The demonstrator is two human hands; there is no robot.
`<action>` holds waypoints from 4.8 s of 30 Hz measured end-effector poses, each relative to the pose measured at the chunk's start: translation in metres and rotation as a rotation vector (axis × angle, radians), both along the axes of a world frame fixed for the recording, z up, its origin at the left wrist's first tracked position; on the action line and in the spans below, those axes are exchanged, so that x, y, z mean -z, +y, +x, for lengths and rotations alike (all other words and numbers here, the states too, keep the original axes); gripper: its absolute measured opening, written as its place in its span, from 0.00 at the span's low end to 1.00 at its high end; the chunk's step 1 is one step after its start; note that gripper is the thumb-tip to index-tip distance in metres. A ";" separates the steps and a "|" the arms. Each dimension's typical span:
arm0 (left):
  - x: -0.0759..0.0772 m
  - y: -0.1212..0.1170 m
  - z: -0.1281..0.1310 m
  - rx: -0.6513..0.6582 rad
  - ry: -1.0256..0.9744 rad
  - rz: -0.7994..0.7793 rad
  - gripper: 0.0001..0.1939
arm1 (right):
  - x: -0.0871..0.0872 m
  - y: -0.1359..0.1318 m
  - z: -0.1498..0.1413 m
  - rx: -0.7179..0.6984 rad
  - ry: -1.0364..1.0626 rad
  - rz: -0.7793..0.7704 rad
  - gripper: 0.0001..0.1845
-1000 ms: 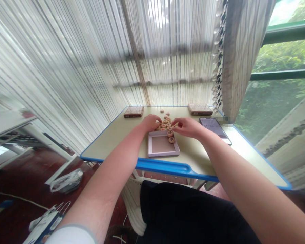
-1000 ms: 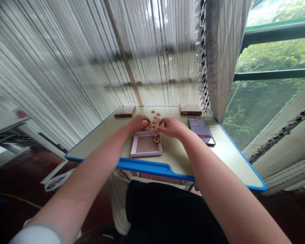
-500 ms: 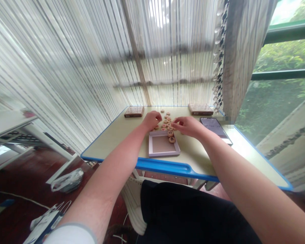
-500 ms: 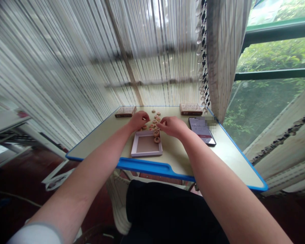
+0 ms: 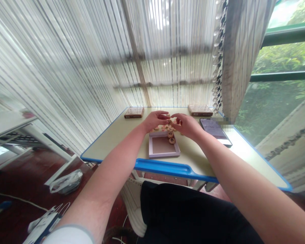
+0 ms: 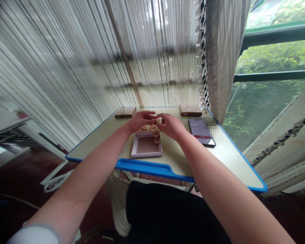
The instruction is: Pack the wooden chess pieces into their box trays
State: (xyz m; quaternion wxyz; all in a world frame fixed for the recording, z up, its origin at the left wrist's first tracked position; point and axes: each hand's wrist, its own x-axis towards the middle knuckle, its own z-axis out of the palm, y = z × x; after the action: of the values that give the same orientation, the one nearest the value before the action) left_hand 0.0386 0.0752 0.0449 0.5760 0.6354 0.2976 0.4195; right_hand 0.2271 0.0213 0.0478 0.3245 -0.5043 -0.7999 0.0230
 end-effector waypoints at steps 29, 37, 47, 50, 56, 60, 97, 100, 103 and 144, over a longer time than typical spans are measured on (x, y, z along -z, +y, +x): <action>-0.022 -0.014 -0.004 -0.023 -0.068 -0.070 0.20 | -0.012 -0.010 -0.004 -0.047 0.135 0.113 0.14; -0.018 -0.012 -0.006 0.039 0.181 -0.055 0.15 | -0.011 -0.010 -0.004 -0.002 0.137 0.075 0.15; -0.016 -0.010 -0.005 0.067 0.221 -0.074 0.09 | -0.012 -0.013 -0.005 -0.071 0.112 -0.003 0.13; -0.017 -0.014 -0.004 0.101 0.231 -0.070 0.10 | -0.013 -0.013 -0.004 -0.063 0.096 -0.005 0.12; -0.018 -0.015 -0.001 -0.078 0.274 0.056 0.13 | -0.023 -0.019 0.001 -0.030 0.024 -0.053 0.12; -0.017 -0.010 -0.002 -0.305 0.319 0.222 0.16 | -0.028 -0.026 0.001 -0.120 -0.119 -0.215 0.12; -0.026 -0.045 0.009 0.291 1.058 0.614 0.12 | -0.026 -0.017 0.009 0.172 -0.316 -0.214 0.14; -0.026 -0.045 0.009 0.285 1.027 0.611 0.11 | -0.027 -0.018 0.010 0.172 -0.307 -0.220 0.15; -0.026 -0.045 0.009 0.276 1.007 0.610 0.11 | -0.028 -0.019 0.009 0.169 -0.307 -0.228 0.16; -0.014 -0.019 -0.005 -0.346 1.150 0.834 0.16 | -0.019 -0.032 -0.007 -0.107 -0.434 -0.241 0.15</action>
State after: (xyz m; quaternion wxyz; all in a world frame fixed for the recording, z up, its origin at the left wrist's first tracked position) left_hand 0.0333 0.0561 0.0584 -0.0355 0.8655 0.4648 0.1832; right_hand 0.2198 -0.0102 0.0665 0.0811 -0.4894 -0.8679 0.0262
